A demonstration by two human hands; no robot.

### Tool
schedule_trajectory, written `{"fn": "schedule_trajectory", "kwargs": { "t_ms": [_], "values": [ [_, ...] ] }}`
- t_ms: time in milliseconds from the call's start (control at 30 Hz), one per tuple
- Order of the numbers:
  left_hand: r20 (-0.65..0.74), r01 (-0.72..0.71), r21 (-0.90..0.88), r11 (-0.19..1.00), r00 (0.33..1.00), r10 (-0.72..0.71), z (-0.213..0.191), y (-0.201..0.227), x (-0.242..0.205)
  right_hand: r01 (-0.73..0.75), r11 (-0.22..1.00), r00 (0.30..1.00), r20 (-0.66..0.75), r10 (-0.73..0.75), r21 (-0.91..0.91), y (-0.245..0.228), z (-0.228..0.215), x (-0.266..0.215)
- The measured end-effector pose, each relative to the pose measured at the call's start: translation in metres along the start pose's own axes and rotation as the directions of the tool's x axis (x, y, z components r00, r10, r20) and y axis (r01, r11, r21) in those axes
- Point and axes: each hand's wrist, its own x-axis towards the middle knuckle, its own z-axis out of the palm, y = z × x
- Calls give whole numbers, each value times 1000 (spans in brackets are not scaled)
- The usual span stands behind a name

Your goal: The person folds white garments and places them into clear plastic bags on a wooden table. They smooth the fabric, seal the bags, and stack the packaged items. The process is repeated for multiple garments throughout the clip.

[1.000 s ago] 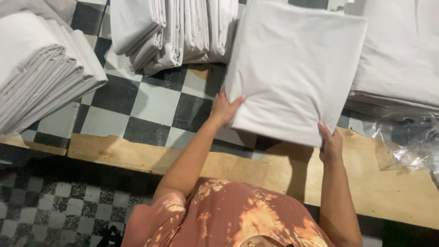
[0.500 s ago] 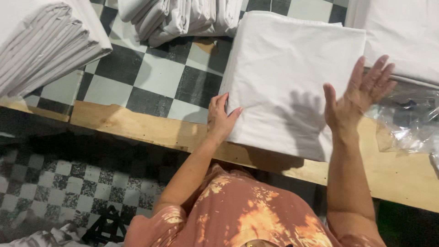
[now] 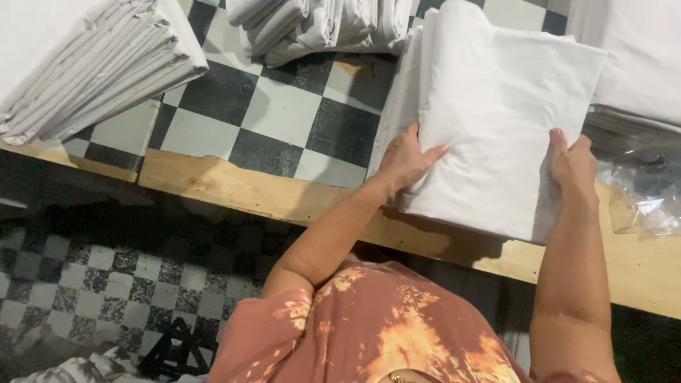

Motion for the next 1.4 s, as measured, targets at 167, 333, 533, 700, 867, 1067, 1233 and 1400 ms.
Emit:
{"fn": "schedule_trajectory", "kwargs": {
  "t_ms": [167,333,533,700,867,1067,1233,1400],
  "values": [
    [-110,8,108,994,994,4,-11,-41,1,28,999,998,-61,-26,37,-29,2,-38],
    [-137,-277,688,670,858,495,10,-38,-12,362,909,919,-87,-386,-208,-64,-6,-87],
    [135,-380,704,599,901,413,15,-32,-11,679,705,726,48,-686,-205,-108,47,-147],
    [112,-428,685,590,861,496,13,-42,-11,259,962,961,-81,-266,-91,10,7,-116],
    [118,-376,692,616,901,417,14,-31,-15,-140,947,939,-265,220,290,164,11,-66],
    [74,-211,785,582,966,250,34,-4,-17,-64,998,734,-677,50,5,267,13,4],
    [3,-286,286,914,955,298,77,41,-41,126,941,699,-701,140,313,250,-37,52],
    [408,25,-420,907,898,164,156,54,-37,444,405,871,-492,16,799,120,-58,-24]
  ]
}}
